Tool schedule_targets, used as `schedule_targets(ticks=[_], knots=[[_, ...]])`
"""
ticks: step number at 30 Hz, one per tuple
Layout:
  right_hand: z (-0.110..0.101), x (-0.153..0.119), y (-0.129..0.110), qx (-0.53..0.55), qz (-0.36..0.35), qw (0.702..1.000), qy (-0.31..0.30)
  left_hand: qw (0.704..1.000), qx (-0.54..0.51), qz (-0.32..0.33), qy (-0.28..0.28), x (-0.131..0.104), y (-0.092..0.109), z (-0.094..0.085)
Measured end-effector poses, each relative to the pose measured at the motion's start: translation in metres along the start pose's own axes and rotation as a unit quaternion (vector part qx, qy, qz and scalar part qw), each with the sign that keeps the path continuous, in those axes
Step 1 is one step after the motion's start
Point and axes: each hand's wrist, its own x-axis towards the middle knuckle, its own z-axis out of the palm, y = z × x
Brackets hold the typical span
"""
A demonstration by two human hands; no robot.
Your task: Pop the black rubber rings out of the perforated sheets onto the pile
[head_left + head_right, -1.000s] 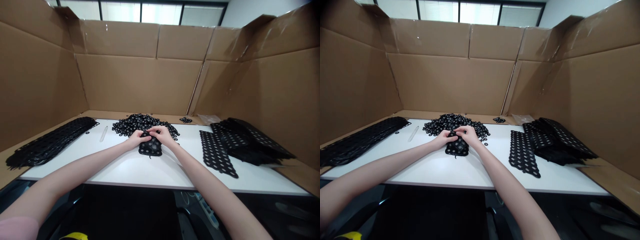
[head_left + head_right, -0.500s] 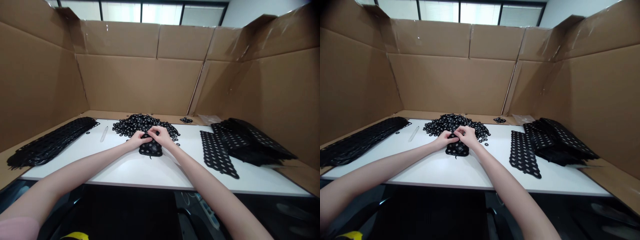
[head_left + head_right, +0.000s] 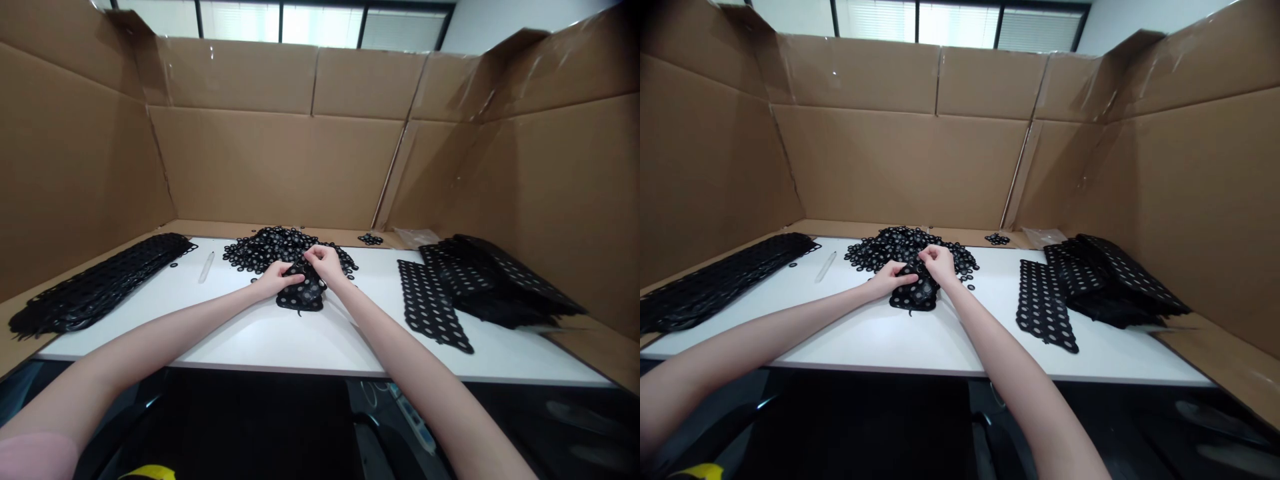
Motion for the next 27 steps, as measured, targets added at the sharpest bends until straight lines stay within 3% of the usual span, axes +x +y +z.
schedule_targets(ticks=[14, 27], knots=[[0.006, 0.001, 0.004, 0.015, 0.011, 0.997, 0.078, 0.994, -0.095, -0.033, 0.036, 0.001, -0.003, 0.001], [0.018, 0.002, 0.015, 0.075, 0.032, 0.991, 0.104, 0.986, -0.154, -0.055, 0.046, 0.004, -0.011, -0.001]])
